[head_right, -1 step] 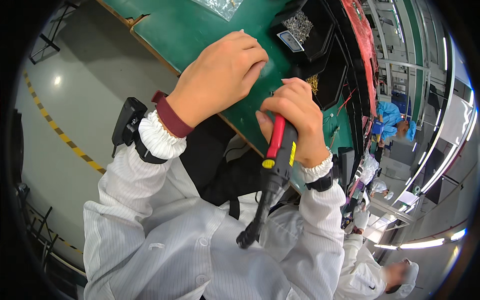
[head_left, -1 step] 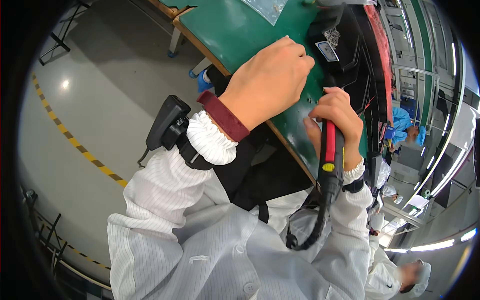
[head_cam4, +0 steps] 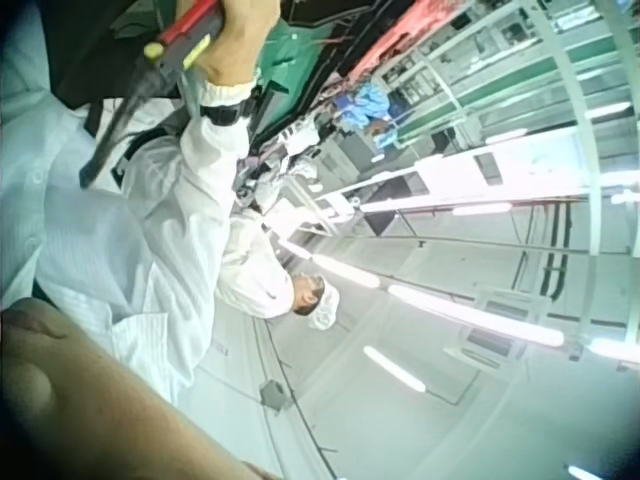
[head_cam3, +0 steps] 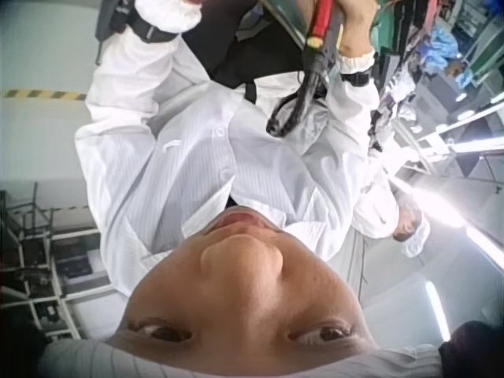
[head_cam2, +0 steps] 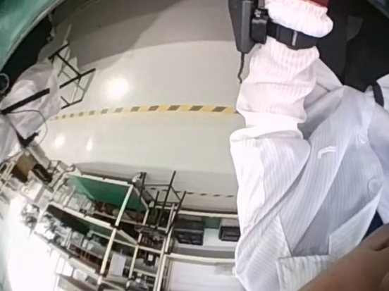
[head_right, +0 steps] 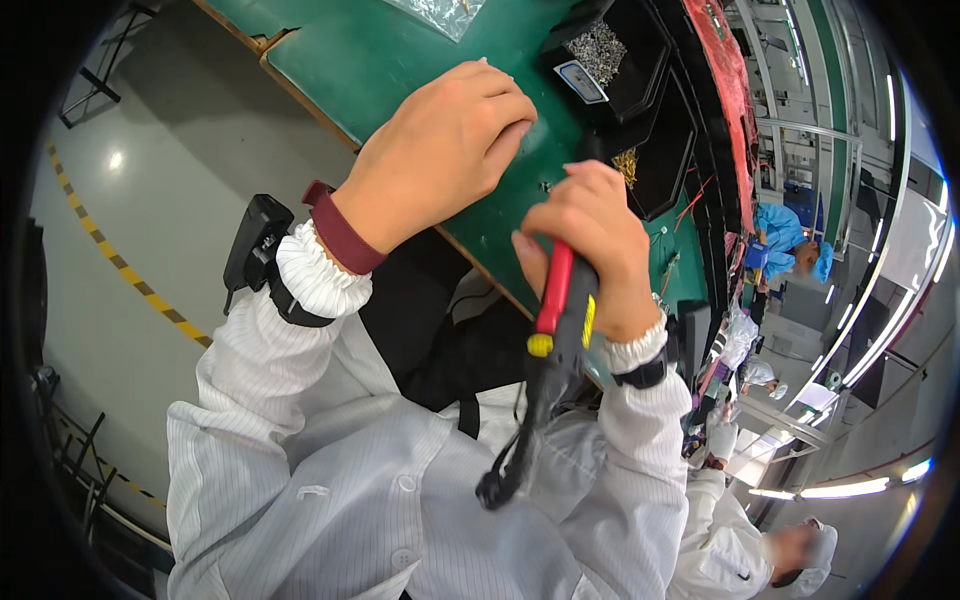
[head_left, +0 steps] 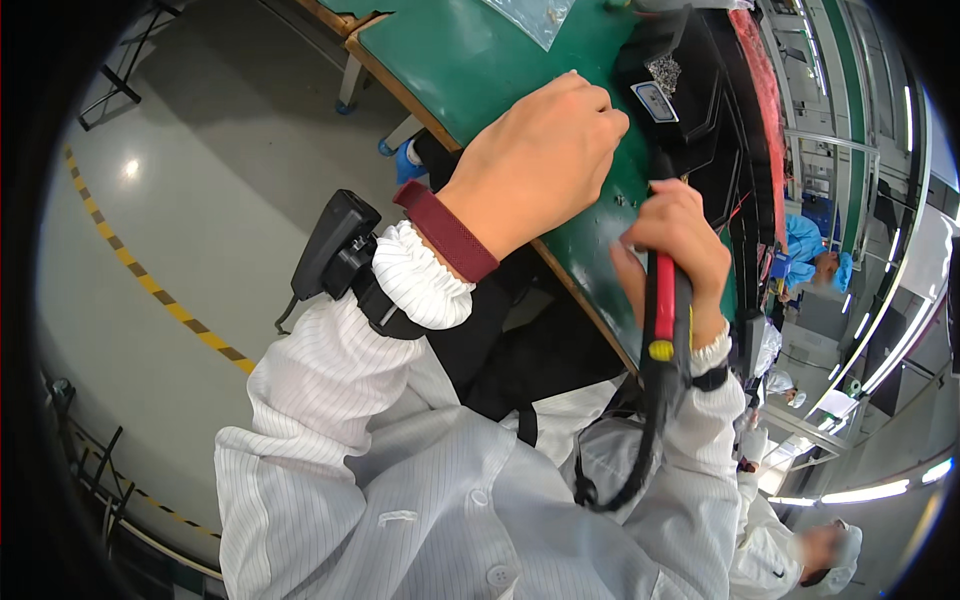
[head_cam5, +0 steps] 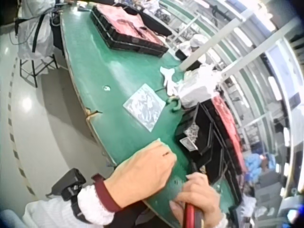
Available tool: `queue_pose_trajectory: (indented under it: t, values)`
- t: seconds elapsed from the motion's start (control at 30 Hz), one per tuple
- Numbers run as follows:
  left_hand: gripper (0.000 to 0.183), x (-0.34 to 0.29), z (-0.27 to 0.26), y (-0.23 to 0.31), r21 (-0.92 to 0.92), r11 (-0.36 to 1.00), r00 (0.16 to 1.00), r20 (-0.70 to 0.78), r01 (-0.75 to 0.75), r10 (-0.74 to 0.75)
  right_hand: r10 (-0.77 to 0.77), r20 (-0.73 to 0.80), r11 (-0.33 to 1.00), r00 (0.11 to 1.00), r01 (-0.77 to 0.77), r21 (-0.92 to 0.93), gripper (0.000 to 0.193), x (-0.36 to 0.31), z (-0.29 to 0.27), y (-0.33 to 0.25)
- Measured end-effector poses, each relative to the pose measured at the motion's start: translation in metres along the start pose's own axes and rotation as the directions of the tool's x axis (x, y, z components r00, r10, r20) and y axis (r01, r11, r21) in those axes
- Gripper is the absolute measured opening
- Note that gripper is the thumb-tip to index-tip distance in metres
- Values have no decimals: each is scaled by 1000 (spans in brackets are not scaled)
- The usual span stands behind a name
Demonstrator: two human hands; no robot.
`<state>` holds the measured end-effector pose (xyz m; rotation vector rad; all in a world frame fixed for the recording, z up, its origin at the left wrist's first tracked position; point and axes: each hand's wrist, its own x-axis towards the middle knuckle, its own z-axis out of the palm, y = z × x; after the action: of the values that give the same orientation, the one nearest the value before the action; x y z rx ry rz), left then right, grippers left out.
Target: Assembling electronic components and a battery pack onto a PCB using an electric screwdriver.
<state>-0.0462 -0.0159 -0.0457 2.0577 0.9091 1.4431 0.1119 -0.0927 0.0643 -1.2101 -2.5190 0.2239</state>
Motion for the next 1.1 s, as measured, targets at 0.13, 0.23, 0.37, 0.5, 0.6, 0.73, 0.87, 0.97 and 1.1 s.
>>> queue_pose_trajectory:
  t: [0.13, 0.23, 0.37, 0.5, 0.6, 0.73, 0.87, 0.97, 1.1]
  values:
    - [10, 6, -8, 9, -16, 1000, 1000, 3, -10, 10, -3, -87, 983, 996, 18, 183, 28, -21, -31, -47]
    - [20, 10, -21, 16, -104, 991, 997, -4, -83, 83, -61, -234, 921, 970, 145, 361, 24, -60, -59, -70]
    - [39, -4, -25, 50, -615, 778, 956, 285, 129, 66, -53, -385, 753, 921, 290, 591, 19, -100, -81, -88]
    - [32, -24, -13, 74, -666, 708, 923, 381, 236, 50, 5, -508, 578, 861, 412, 705, 17, -124, -78, -88]
    - [24, -22, -8, 91, -678, 655, 877, 477, 333, 48, 97, -486, 525, 869, 370, 767, 20, -142, -85, -87]
    - [24, -25, 4, 104, -622, 666, 836, 549, 412, -3, 127, -521, 504, 844, 397, 767, 20, -168, -89, -77]
    - [25, -24, 14, 115, -608, 664, 826, 563, 436, -26, 116, -559, 465, 821, 452, 761, 21, -188, -93, -59]
    - [27, -22, 19, 115, -500, 801, 857, 514, 330, -32, 190, -599, 473, 778, 462, 750, 25, -204, -103, -50]
    - [39, -8, 44, 129, -338, 933, 912, 410, 121, 30, 332, -772, 661, 542, 449, 601, 33, -205, -151, -51]
